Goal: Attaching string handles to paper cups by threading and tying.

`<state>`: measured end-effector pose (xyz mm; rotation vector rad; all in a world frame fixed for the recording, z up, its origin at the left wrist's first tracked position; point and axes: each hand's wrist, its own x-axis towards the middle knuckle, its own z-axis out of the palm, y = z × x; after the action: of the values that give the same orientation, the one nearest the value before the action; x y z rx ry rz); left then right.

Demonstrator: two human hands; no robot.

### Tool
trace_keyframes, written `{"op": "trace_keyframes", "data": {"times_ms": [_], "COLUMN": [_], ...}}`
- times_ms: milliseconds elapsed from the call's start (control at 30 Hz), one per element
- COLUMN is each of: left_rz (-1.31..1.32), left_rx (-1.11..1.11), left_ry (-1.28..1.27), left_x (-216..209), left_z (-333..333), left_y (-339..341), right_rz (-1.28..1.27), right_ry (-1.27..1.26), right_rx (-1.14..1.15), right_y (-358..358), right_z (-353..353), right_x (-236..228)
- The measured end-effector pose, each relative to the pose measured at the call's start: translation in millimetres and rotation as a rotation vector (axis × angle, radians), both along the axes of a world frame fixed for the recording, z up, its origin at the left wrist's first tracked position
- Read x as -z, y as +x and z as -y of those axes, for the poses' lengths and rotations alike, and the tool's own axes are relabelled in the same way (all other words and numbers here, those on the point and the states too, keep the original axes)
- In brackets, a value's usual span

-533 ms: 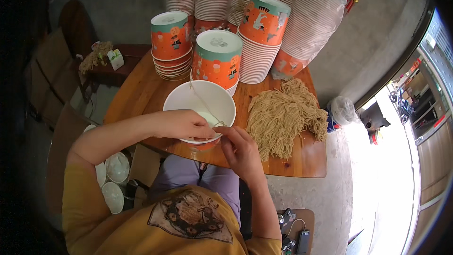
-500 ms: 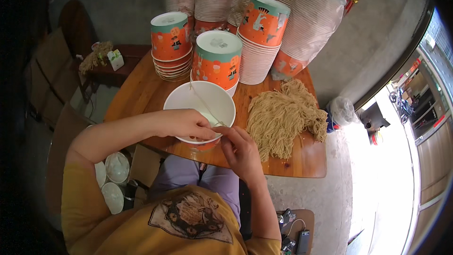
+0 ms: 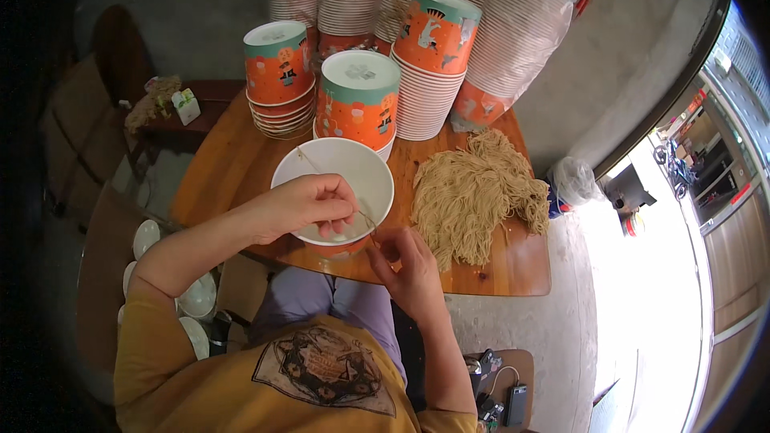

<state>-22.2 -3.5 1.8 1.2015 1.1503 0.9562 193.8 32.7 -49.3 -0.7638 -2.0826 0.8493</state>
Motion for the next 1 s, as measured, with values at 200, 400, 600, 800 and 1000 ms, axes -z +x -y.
{"op": "trace_keyframes", "data": {"times_ms": [200,400,600,800,1000], "left_rz": [-0.488,-0.229,-0.048,-0.014,-0.166], "left_rx": [0.192,0.214,0.091,0.107,0.1], "left_ry": [-0.101,-0.197,-0.219,-0.14,-0.101], "left_x": [-9,5,8,9,9], "left_z": [-18,-31,-30,-28,-25], "left_y": [-5,7,13,15,15], "right_rz": [0.006,0.026,0.017,-0.049,-0.031], "right_ry": [0.115,0.187,0.123,0.012,0.046], "right_rx": [0.001,0.006,0.01,-0.017,-0.055], "right_y": [-4,-8,-10,-12,-13], "right_z": [0,-4,-4,-5,-8], "right_x": [1,3,2,3,8]}}
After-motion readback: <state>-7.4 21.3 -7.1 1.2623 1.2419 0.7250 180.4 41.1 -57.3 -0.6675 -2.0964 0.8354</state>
